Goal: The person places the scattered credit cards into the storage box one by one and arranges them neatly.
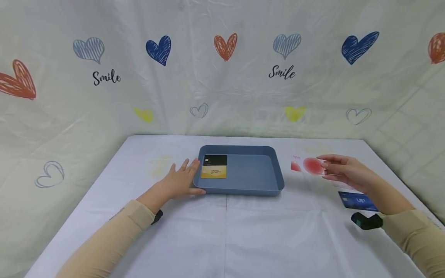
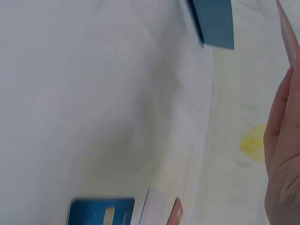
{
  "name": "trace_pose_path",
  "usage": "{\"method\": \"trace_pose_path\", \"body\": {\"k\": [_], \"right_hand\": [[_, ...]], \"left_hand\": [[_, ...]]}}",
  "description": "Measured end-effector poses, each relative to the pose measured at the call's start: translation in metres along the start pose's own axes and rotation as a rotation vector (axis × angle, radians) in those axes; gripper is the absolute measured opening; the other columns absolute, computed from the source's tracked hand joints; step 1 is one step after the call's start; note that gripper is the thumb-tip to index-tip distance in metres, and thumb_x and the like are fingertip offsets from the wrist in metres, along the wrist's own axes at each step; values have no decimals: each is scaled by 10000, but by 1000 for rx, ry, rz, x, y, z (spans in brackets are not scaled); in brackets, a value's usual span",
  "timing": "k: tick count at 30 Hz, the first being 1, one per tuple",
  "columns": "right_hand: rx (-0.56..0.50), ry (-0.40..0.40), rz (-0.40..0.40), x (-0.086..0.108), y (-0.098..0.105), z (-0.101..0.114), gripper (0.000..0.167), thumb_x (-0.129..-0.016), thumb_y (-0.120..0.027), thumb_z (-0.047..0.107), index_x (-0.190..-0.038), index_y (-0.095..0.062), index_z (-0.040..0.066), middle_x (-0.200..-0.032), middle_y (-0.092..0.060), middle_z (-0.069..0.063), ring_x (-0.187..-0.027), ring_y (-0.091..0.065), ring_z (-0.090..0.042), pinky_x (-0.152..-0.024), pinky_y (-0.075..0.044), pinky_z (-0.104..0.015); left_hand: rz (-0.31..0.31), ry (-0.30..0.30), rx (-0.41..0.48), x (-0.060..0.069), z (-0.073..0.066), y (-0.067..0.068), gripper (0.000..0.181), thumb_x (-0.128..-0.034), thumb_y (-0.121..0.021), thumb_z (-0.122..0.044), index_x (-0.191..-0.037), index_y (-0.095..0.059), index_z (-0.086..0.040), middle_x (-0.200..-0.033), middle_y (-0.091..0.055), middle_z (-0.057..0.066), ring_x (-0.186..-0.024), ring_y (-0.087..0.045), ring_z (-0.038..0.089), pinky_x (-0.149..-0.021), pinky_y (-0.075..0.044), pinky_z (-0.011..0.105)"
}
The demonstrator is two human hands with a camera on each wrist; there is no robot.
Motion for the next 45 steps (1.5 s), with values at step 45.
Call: {"method": "trace_pose_path", "body": {"k": [45], "right_hand": [[-58, -23, 65, -56, -124, 9, 350, -1051, -590, 115, -1366, -546, -32, -1091, -635, -57, -879, -680, -155, -839, -585, -288]], "left_hand": [[14, 14, 7, 3, -5, 5, 1112, -931, -588, -696, -1644, -55, -30, -1711, -78, 118, -1558, -53, 378, -1173, -101, 691]]}}
Point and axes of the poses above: each hand's wrist, its own x-axis away from the middle knuckle, its own y-axis out of the back of the hand, z = x × y, the point moved 1 cm from there along -x, towards the middle knuckle
